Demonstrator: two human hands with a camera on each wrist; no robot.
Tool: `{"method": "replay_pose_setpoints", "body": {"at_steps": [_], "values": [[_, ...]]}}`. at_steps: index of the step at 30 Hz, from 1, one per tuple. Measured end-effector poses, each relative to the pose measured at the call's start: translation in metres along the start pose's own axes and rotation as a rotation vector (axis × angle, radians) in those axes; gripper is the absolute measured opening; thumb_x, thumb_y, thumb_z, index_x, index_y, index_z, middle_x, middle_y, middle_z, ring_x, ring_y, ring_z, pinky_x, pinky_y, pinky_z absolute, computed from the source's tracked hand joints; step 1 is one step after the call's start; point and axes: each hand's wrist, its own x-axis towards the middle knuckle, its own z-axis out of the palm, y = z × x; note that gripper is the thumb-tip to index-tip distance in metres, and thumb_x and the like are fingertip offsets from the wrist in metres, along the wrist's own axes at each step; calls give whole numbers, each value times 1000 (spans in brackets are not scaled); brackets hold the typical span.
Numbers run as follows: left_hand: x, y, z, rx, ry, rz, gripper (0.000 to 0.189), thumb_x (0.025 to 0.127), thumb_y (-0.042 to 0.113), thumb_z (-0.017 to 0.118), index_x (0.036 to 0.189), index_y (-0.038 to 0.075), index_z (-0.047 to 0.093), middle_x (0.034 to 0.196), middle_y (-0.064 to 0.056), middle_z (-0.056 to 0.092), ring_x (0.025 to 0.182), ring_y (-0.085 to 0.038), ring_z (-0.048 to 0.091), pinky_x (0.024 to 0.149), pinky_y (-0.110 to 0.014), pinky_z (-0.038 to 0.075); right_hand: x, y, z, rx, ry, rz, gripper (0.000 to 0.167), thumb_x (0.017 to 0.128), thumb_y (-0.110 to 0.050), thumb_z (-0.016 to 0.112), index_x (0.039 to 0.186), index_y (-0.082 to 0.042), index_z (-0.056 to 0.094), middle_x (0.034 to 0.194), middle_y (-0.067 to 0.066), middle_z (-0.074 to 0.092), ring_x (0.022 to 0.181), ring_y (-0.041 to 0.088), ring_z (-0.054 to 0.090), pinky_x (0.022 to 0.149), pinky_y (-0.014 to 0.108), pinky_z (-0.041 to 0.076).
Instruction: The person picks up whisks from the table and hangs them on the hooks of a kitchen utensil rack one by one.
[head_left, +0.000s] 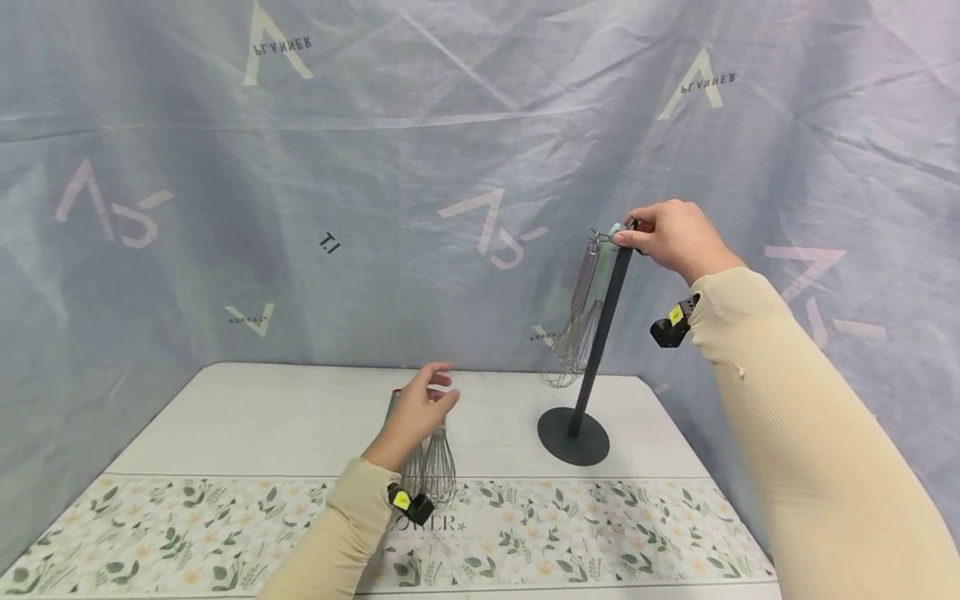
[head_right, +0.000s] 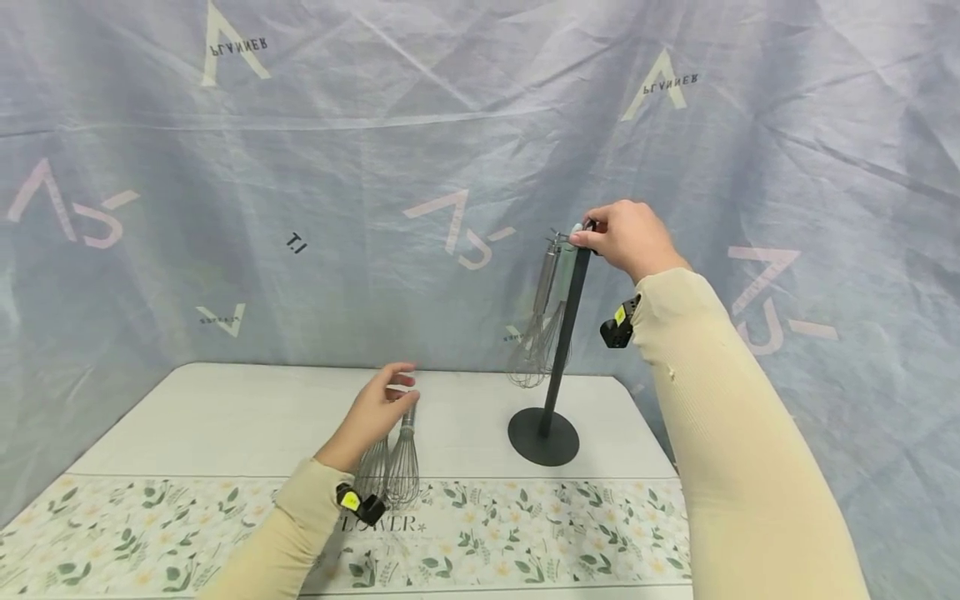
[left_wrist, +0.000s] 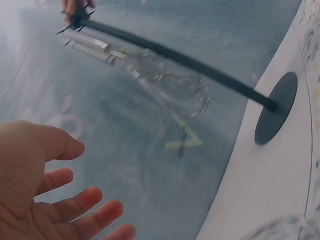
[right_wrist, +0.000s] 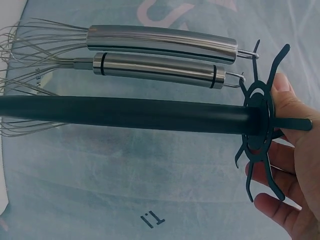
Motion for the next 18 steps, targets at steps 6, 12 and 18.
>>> {"method": "replay_pose_setpoints", "body": {"at_steps": [6, 12, 18], "values": [[-16, -19, -28, -17, 73, -45, 47, 101, 22, 64, 145, 15, 49, 127, -12, 61, 117, -30, 62, 90, -48, 54, 0, 0, -1, 32, -4, 32, 46, 99, -43, 64, 128, -8, 68, 110, 18, 70, 98, 33, 60, 82, 51, 47], [-26, -36, -55, -14, 132, -82, 46, 103, 20, 61, 146, 12, 48, 129, -16, 60, 115, -34, 62, 91, -51, 52, 0, -1, -1, 14, 6, 30, 48, 97, -44, 67, 127, -7, 70, 113, 21, 71, 103, 38, 62, 86, 54, 47], [-28, -38, -76, -27, 196, -100, 43, 102, 16, 60, 143, 5, 50, 126, -21, 61, 109, -35, 65, 86, -45, 55, 1, 0, -2, -36, 13, -1, 50, 98, -44, 65, 129, -5, 69, 115, 23, 70, 112, 44, 57, 90, 58, 45]]}}
